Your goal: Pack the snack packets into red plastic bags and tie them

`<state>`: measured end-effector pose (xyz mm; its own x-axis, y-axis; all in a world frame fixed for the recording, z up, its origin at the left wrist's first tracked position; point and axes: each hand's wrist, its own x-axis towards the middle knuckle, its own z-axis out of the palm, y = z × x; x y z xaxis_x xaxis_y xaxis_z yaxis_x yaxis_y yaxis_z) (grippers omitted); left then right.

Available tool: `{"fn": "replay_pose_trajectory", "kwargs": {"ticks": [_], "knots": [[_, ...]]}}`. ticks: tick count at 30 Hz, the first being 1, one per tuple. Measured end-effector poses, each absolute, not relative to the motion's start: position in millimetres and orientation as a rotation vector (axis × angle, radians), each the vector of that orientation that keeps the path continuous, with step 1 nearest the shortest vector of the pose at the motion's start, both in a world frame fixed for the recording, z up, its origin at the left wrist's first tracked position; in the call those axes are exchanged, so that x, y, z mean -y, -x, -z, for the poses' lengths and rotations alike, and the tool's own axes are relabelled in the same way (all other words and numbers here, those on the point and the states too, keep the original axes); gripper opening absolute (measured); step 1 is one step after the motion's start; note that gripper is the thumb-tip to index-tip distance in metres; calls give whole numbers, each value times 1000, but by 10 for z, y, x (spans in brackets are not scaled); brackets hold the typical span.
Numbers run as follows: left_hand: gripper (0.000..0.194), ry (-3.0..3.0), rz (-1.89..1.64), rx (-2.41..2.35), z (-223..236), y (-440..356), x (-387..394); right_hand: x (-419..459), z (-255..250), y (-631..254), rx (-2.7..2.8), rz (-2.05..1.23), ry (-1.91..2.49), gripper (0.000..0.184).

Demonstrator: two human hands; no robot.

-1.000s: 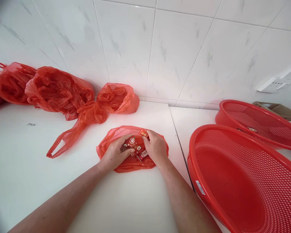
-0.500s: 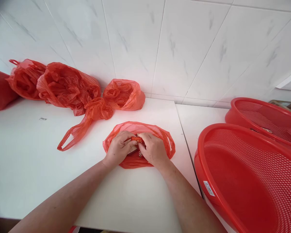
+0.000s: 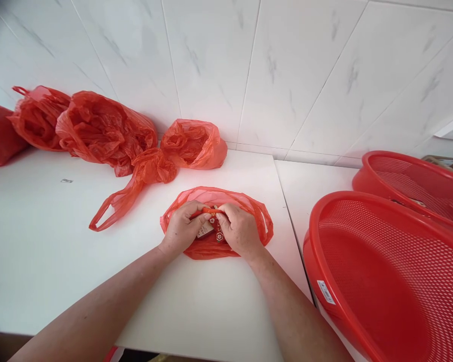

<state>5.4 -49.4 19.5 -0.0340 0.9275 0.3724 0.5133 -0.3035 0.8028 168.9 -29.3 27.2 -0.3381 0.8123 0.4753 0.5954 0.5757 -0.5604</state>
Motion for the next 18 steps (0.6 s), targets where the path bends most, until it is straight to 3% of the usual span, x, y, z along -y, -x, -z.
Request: {"fn": "replay_pose_trajectory", "kwargs": {"ticks": [4,8,12,18], "knots": [[30,-1769,-1323,-1554,-197,-41,490,227,-279,-1767,1993,-231,1296,16],[18,-2022,-1124,-1618,-213,14,466,145,-240,-1836,1989,-155,1437,17],[22,-2217,-910,-1677,-231,35,466,121,-208,-1838,1994,-159,1478,17],[56,-2290,-755,-1732,-239,-2,545,205,-294,-1770,2076,-247,1488,25]]}}
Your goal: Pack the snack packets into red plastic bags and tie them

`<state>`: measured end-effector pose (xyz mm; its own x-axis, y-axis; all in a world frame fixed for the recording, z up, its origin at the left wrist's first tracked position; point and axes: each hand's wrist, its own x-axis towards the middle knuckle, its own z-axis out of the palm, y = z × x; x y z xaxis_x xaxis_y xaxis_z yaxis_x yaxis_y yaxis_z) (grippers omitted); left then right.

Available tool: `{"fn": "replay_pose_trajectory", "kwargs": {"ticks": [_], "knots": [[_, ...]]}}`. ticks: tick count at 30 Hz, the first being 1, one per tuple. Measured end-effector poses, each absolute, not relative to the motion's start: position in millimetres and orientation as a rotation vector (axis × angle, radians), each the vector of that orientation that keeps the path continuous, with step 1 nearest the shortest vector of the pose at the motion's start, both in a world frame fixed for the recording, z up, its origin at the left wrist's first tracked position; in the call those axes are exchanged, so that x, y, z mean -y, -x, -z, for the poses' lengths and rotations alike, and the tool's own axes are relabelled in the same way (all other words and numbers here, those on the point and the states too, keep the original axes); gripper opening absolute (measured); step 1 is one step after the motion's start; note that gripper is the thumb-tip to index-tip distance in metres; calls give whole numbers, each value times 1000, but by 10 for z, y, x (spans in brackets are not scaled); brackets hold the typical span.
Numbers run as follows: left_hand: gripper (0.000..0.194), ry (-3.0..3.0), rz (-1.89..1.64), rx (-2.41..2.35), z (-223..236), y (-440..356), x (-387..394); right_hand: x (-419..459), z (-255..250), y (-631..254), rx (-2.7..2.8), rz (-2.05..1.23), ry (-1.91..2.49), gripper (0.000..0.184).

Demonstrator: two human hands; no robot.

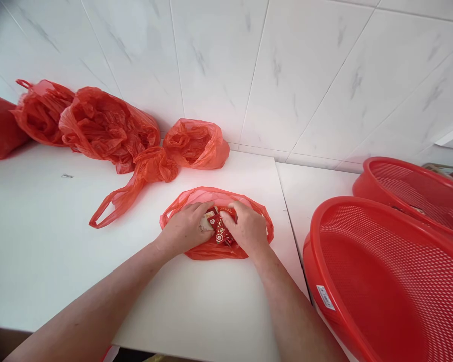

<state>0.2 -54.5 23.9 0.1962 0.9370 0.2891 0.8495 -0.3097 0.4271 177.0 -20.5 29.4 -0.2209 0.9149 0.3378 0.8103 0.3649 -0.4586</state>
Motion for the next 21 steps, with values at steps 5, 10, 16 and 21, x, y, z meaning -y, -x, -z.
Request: {"fn": "replay_pose_trajectory", "kwargs": {"ticks": [5,10,16,21], "knots": [[68,-2311,-718,-1729,-148,-1,549,268,-306,-1709,2251,-345,1369,35],[64,-2238,-776,-1794,-151,7,518,247,-285,-1726,2100,-369,1407,35],[64,-2139,-1000,-1771,-261,14,528,150,-272,-1827,1539,-850,1289,29],[61,-2127,-1015,-1803,-265,10,527,116,-236,-1833,1457,-1059,1169,30]]}}
